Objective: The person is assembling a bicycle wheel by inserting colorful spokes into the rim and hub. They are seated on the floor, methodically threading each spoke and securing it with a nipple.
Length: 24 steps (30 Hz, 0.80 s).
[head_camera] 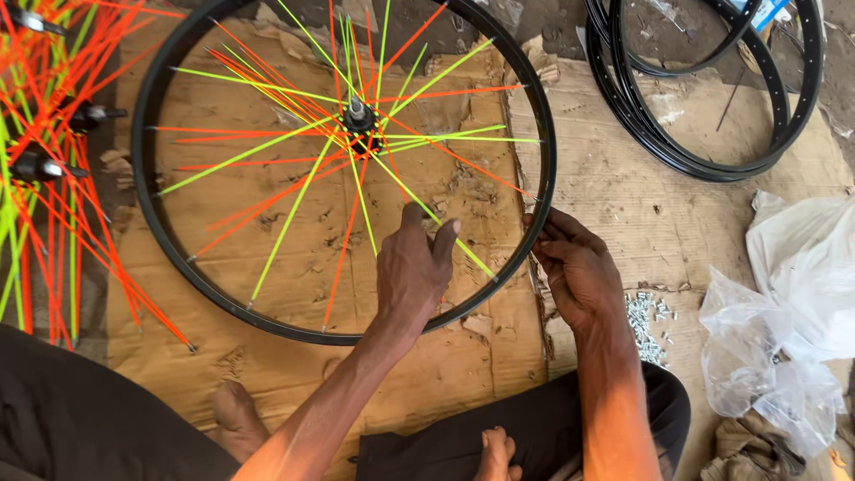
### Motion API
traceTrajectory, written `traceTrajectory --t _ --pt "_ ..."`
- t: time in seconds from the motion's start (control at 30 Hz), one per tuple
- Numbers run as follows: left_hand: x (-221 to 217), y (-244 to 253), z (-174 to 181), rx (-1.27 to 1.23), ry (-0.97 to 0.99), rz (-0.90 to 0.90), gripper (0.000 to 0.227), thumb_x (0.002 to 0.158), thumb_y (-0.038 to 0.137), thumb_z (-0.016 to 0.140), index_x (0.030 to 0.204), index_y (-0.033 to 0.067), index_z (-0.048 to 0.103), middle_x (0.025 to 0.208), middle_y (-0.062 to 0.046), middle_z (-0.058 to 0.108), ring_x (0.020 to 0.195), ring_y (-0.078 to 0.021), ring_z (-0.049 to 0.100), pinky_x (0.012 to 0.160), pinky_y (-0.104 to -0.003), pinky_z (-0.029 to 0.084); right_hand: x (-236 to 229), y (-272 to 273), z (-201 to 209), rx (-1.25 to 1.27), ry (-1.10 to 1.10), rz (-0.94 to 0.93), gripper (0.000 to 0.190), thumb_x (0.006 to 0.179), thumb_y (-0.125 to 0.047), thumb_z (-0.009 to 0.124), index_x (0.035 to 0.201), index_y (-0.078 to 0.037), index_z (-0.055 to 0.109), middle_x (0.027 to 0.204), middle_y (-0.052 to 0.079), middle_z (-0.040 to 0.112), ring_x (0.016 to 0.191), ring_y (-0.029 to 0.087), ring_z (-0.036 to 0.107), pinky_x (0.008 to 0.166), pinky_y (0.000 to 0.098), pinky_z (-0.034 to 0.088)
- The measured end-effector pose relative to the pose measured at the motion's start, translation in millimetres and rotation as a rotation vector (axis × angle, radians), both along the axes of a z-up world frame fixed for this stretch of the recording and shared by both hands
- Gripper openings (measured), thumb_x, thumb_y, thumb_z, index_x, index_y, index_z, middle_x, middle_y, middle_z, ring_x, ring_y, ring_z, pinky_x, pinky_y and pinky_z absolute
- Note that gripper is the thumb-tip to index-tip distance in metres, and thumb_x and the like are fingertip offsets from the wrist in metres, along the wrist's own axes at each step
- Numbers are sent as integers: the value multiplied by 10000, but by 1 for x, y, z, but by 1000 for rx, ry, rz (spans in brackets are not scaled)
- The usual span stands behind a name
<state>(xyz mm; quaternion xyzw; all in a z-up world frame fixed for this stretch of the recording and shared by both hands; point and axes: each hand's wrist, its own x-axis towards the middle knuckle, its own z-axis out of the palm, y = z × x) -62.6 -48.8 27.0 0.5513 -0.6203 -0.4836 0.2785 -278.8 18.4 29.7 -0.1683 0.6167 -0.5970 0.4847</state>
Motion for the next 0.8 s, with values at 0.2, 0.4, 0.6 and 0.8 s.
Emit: traceTrajectory --t 0.2,0.4,0.6,0.8 --pt "-14 0 -18 -40 40 31 412 955 343 677 1095 -12 523 648 -197 674 603 -393 682 585 -512 489 3 11 0 -55 66 -93 287 900 131 584 1183 95 624 1155 195 704 1059 235 723 954 341 566" --pt "-15 -5 -29 -89 -134 -11 631 924 490 671 1173 -43 443 1234 -278 491 795 -473 652 587 -550 512 9 20 -14 32 109 -249 151 939 53 700 1054 92 609 1034 184 675 914 238 726 876 309 626" --pt "-13 -9 -38 -667 -378 36 622 945 541 647 1084 -52 519 1377 -292 432 956 -399 579 764 -550 493 16 34 -4 143 64 -321 156 965 -30 680 1063 92 677 1036 202 714 907 223 713 845 274 605" --pt "-11 -13 -47 -925 -457 -320 272 932 166 636 1186 83 585 1291 -133 524 984 -226 618 824 -469 496 36 46 -16 17 -22 -246 202 917 62 646 1109 99 694 1104 201 731 1002 219 731 917 284 586"
